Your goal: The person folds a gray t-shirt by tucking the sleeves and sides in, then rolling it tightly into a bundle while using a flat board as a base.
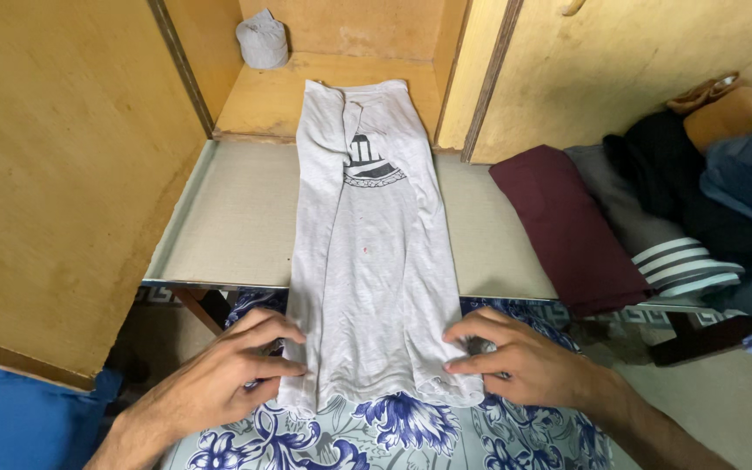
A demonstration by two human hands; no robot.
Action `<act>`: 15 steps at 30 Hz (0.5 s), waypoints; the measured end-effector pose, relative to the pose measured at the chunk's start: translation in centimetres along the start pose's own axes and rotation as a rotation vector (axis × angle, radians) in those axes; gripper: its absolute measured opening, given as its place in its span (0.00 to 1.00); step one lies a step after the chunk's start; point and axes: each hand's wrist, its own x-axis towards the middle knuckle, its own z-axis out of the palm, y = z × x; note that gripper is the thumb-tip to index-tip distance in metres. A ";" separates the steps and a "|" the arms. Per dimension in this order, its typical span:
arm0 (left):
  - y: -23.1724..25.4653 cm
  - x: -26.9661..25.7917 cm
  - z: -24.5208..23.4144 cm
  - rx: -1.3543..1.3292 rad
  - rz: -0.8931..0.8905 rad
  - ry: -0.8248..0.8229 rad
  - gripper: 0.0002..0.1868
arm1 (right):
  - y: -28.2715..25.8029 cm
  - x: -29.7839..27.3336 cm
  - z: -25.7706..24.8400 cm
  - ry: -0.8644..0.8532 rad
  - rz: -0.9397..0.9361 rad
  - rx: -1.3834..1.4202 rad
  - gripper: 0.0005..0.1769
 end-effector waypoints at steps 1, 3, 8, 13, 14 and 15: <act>-0.2 -0.2 0.2 -0.006 0.033 0.021 0.15 | 0.2 -0.4 0.4 0.041 -0.029 -0.033 0.24; -1.1 0.1 0.7 -0.134 -0.186 -0.027 0.10 | 0.8 -0.8 1.0 0.108 0.036 -0.011 0.22; -3.5 0.9 3.1 -0.404 -0.878 0.146 0.13 | 3.4 0.6 3.1 0.360 0.642 0.235 0.12; -5.4 1.1 5.0 -0.484 -0.981 0.299 0.14 | 4.6 1.8 2.8 0.497 0.738 0.394 0.14; -5.5 1.1 5.1 -0.464 -0.988 0.280 0.14 | 4.5 2.1 2.6 0.518 0.762 0.409 0.16; -5.5 1.1 5.2 -0.444 -0.996 0.261 0.14 | 4.4 2.4 2.5 0.517 0.769 0.430 0.17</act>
